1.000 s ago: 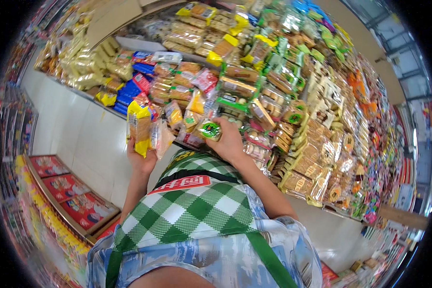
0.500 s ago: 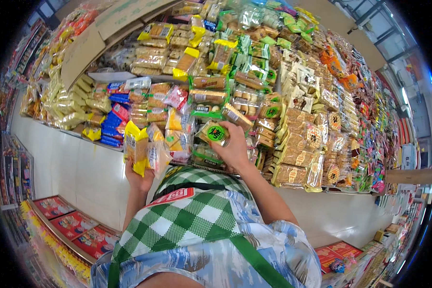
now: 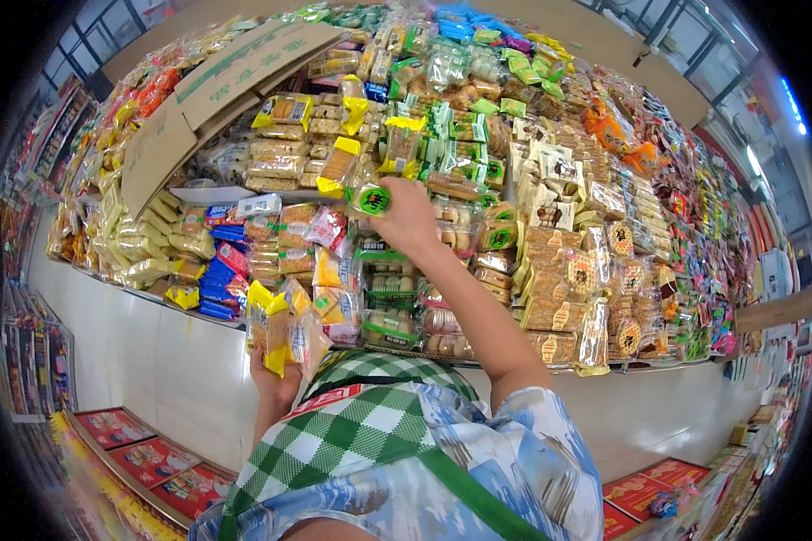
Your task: The person arranges various packaged snacks on a store shelf. They pick up items like crackers and bread, move them around, and place them into cardboard boxes or directly onto the shelf display.
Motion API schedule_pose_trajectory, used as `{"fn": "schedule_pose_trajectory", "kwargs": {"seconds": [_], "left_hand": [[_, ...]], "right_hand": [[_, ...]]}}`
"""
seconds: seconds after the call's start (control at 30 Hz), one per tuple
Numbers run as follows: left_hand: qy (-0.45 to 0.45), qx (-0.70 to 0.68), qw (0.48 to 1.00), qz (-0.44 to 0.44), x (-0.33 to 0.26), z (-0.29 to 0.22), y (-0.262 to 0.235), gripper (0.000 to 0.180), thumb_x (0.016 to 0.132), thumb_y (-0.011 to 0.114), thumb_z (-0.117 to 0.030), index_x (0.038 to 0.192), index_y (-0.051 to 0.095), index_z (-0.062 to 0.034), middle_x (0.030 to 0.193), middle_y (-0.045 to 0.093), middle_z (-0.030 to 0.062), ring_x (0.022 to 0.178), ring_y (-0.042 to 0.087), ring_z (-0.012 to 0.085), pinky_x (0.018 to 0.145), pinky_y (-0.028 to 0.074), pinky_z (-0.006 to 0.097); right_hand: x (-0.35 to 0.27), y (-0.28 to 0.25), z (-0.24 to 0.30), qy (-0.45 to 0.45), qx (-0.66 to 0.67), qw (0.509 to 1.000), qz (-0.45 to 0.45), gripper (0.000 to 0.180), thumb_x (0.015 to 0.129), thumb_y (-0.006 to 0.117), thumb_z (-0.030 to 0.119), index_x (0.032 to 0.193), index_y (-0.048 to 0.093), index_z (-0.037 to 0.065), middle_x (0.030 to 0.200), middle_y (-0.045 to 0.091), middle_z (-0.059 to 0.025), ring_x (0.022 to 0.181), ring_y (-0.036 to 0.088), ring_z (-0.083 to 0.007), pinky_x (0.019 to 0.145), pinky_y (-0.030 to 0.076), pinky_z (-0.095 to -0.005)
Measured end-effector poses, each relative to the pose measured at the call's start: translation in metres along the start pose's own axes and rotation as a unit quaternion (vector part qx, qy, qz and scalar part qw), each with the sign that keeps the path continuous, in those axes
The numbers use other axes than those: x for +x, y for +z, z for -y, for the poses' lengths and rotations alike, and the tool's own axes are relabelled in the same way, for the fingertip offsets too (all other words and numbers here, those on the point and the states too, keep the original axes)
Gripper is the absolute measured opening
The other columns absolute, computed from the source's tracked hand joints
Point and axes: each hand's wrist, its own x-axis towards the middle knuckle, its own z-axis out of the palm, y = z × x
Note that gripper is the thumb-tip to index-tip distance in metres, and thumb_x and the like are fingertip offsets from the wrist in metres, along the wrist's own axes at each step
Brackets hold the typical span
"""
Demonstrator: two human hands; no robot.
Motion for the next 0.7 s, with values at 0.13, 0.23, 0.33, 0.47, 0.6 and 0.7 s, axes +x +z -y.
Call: {"fn": "schedule_pose_trajectory", "kwargs": {"seconds": [0.13, 0.23, 0.33, 0.47, 0.6, 0.7], "left_hand": [[-0.001, -0.039, 0.998, -0.051, -0.004, 0.002, -0.007, 0.048, 0.087, 0.045, -0.042, 0.127, 0.045, -0.0159, 0.119, 0.057, 0.0045, 0.104, 0.056, 0.0250, 0.078, 0.048, 0.043], [0.011, -0.047, 0.998, -0.040, -0.017, -0.001, -0.002, 0.048, 0.087, 0.043, -0.042, 0.128, 0.045, -0.0166, 0.121, 0.056, 0.0044, 0.107, 0.055, 0.0253, 0.083, 0.046, 0.043], [0.025, -0.060, 0.993, -0.101, -0.018, 0.002, -0.010, 0.044, 0.088, 0.045, -0.039, 0.125, 0.047, -0.0150, 0.120, 0.057, 0.0052, 0.110, 0.054, 0.0254, 0.092, 0.044, 0.043], [0.056, -0.085, 0.989, -0.106, -0.020, 0.009, -0.023, 0.042, 0.088, 0.048, -0.036, 0.122, 0.050, -0.0118, 0.118, 0.058, 0.0069, 0.110, 0.055, 0.0251, 0.096, 0.042, 0.041], [0.044, -0.096, 0.989, -0.100, -0.022, 0.014, -0.027, 0.047, 0.086, 0.050, -0.034, 0.127, 0.048, -0.0110, 0.121, 0.057, 0.0076, 0.114, 0.052, 0.0272, 0.099, 0.040, 0.043], [0.047, -0.099, 0.989, -0.096, -0.021, 0.019, -0.039, 0.042, 0.086, 0.051, -0.033, 0.122, 0.050, -0.0112, 0.118, 0.058, 0.0068, 0.109, 0.054, 0.0269, 0.090, 0.044, 0.042]], "right_hand": [[0.034, 0.023, -0.004, -0.026, -0.006, 0.999, 0.022, 0.050, 0.063, 0.074, 0.017, 0.108, 0.057, 0.004, 0.108, 0.058, -0.0143, 0.104, 0.050, -0.0332, 0.091, 0.042, -0.0394], [0.055, 0.033, -0.004, -0.014, 0.047, 0.999, -0.017, 0.051, 0.061, 0.076, 0.017, 0.108, 0.058, 0.005, 0.107, 0.058, -0.0147, 0.104, 0.050, -0.0322, 0.090, 0.041, -0.0391], [0.095, 0.033, -0.011, -0.097, 0.037, 0.992, -0.071, 0.051, 0.062, 0.077, 0.012, 0.108, 0.057, 0.007, 0.108, 0.058, -0.0141, 0.105, 0.050, -0.0322, 0.090, 0.041, -0.0397], [0.148, 0.050, 0.012, -0.211, 0.016, 0.976, -0.049, 0.050, 0.064, 0.072, 0.004, 0.110, 0.054, 0.008, 0.111, 0.056, -0.0132, 0.107, 0.049, -0.0343, 0.095, 0.039, -0.0423], [0.180, 0.090, 0.008, -0.258, 0.005, 0.966, -0.005, 0.050, 0.065, 0.070, 0.002, 0.111, 0.053, 0.008, 0.116, 0.053, -0.0135, 0.113, 0.046, -0.0344, 0.099, 0.038, -0.0418], [0.183, 0.120, -0.033, -0.192, -0.113, 0.967, 0.122, 0.049, 0.073, 0.068, 0.011, 0.118, 0.051, 0.004, 0.127, 0.047, -0.0148, 0.117, 0.044, -0.0356, 0.099, 0.038, -0.0409]]}}
